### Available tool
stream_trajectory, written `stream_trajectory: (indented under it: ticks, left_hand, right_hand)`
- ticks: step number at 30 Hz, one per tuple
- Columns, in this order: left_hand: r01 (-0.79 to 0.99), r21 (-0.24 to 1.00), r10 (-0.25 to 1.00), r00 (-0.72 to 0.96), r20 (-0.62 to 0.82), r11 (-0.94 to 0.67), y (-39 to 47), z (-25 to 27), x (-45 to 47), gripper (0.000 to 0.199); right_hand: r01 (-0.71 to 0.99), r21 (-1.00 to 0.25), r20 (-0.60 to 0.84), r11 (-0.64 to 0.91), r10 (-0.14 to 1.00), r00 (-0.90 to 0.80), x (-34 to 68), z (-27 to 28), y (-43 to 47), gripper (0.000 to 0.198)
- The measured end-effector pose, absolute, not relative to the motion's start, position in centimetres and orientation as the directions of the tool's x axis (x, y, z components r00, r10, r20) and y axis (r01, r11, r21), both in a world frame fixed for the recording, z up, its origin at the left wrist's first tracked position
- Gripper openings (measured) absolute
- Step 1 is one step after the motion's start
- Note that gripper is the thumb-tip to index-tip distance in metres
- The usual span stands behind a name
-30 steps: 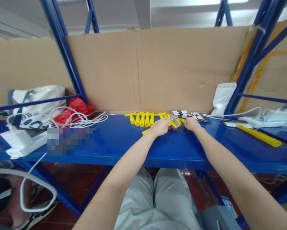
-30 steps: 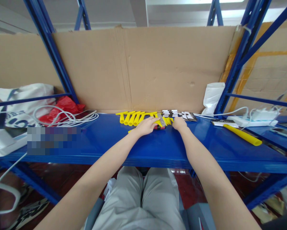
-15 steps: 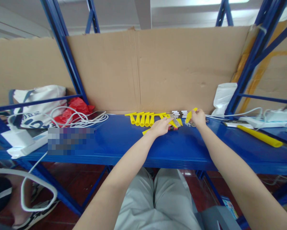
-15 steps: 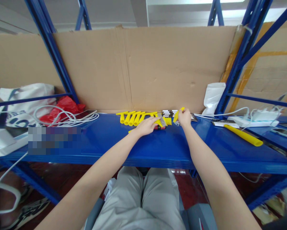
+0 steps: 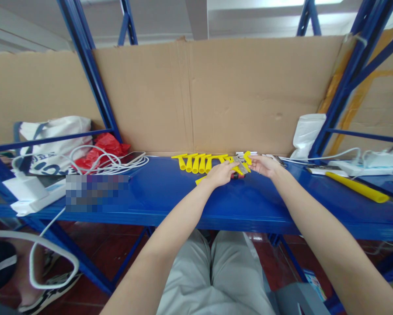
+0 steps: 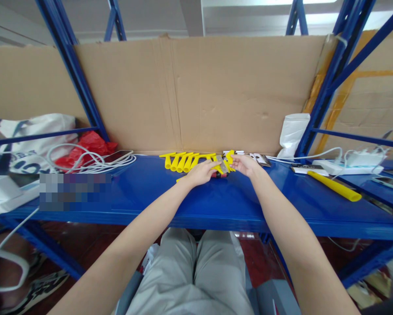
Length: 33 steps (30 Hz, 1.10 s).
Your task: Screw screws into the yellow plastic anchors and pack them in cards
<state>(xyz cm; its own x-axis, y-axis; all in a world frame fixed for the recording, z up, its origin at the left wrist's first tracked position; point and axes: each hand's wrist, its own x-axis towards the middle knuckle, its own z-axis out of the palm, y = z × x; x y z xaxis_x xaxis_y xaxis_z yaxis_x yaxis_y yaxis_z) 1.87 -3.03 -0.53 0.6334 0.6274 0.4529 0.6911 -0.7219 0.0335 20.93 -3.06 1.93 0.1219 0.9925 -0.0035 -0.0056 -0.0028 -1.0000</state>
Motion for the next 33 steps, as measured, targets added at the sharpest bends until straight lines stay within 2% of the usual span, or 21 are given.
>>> stream_trajectory:
  ticks: [6, 13, 19, 25, 33]
  left_hand:
    - [0.687, 0.042, 0.628, 0.635, 0.45, -0.725, -3.0, -0.5, 1.8, 0.042]
    - [0.735, 0.087, 0.693, 0.585, 0.421, -0.673, -3.6, -0.1, 1.8, 0.047]
    - [0.731, 0.111, 0.702, 0.585, 0.406, -0.674, -3.7, 0.0, 1.8, 0.043]
    - [0.724, 0.152, 0.71, 0.574, 0.407, -0.672, -3.5, -0.1, 1.8, 0.039]
    - [0.708, 0.138, 0.69, 0.593, 0.415, -0.692, -3.3, -0.2, 1.8, 0.033]
  right_hand:
    - [0.121, -0.993, 0.023, 0.004, 0.988, 0.154, 20.7, 2.1, -3.2, 0.016]
    - [0.136, -0.99, 0.067, 0.046, 0.985, 0.159, 19.8, 2.0, -3.5, 0.018]
    - [0.249, -0.965, 0.122, 0.088, 0.985, 0.125, 19.4, 1.5, -3.4, 0.022]
    - [0.257, -0.96, 0.138, 0.106, 0.984, 0.109, 19.2, 0.9, -2.9, 0.028]
    - [0.366, -0.92, 0.196, 0.138, 0.972, 0.126, 19.0, 0.7, -2.8, 0.027]
